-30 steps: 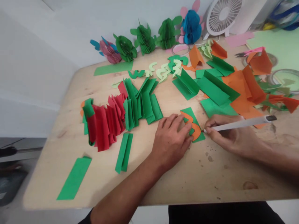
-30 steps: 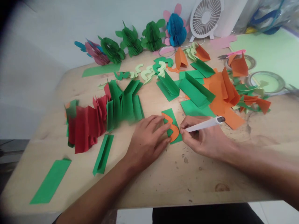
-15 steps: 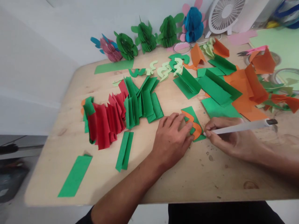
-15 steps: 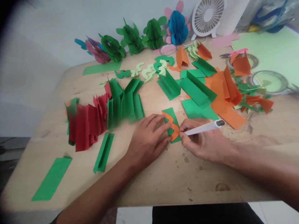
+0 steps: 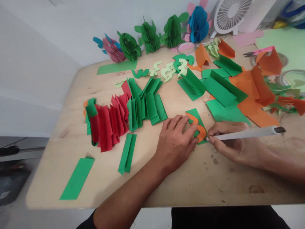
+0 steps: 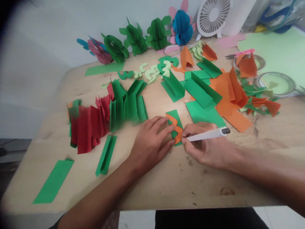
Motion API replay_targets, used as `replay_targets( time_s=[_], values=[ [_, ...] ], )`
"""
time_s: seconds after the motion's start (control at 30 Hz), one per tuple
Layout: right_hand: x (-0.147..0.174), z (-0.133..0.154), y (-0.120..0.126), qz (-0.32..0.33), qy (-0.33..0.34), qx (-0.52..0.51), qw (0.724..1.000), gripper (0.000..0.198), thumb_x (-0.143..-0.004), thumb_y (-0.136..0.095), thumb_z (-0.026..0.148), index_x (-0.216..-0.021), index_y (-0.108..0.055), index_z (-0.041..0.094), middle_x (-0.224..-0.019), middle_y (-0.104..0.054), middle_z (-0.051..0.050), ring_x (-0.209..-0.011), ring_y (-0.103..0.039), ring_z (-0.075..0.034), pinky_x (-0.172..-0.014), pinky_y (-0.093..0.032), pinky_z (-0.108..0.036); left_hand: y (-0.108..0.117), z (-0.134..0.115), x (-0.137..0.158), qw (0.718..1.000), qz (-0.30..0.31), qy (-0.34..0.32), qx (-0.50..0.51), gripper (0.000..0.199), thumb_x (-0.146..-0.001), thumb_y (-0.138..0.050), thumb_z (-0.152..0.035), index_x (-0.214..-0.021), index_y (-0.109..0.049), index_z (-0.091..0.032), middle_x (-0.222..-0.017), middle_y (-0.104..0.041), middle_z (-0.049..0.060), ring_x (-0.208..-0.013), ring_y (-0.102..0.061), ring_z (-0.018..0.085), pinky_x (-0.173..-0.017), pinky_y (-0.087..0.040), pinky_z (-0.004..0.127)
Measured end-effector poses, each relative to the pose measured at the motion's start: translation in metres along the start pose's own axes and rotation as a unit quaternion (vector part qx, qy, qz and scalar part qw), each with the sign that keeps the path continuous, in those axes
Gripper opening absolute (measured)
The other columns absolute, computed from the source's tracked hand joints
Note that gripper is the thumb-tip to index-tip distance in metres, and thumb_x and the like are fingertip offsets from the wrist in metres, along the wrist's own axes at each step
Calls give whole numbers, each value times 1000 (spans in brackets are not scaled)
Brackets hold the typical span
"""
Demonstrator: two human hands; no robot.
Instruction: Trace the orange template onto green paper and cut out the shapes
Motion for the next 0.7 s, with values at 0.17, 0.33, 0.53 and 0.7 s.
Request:
replay_targets(
  time_s=[0.17, 0.33, 0.53, 0.7],
  values=[
    [-3, 3, 9, -32, 11, -11, 999, 11, -83, -56, 15, -74, -60, 19, -58, -61, 4, -49, -55, -10, -46, -40, -22, 0, 0, 0, 1000, 5, -1, -5, 31, -89, -52, -33, -113, -63, -18, -127, -59, 14, -118, -50, 31, -96, -41, 48],
    [-4, 4, 7, -26, 22, -7, 999, 11, -83, -56, 15, -75, -61, 19, -60, -63, 3, -50, -55, -10, -46, -39, -22, 1, -1, -1, 1000, 5, 1, -1, 31, -89, -51, -33, -114, -63, -17, -128, -58, 15, -118, -50, 31, -96, -41, 48],
    [-1, 2, 2, -5, 11, -6, 1000, 11, -85, -54, 17, -76, -60, 20, -62, -63, 2, -55, -57, -11, -51, -42, -24, 0, 0, -1, 1000, 3, -1, -1, 31, -89, -51, -34, -113, -63, -18, -127, -59, 15, -118, -50, 31, -96, -41, 48],
    [2, 0, -3, 7, 8, 0, 1000, 12, -87, -54, 22, -78, -62, 20, -66, -64, 1, -59, -59, -13, -54, -42, -26, 0, 0, 0, 1000, 3, 2, -1, 31, -89, -51, -34, -112, -64, -18, -127, -59, 14, -118, -49, 31, -96, -40, 48]
  ],
)
Point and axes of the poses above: each hand's wrist, its own x-axis away from the middle knuckle, its own y-axis out of the back of the hand, z = x × y, the point moved 5 cm from there along -x, towards the middle knuckle
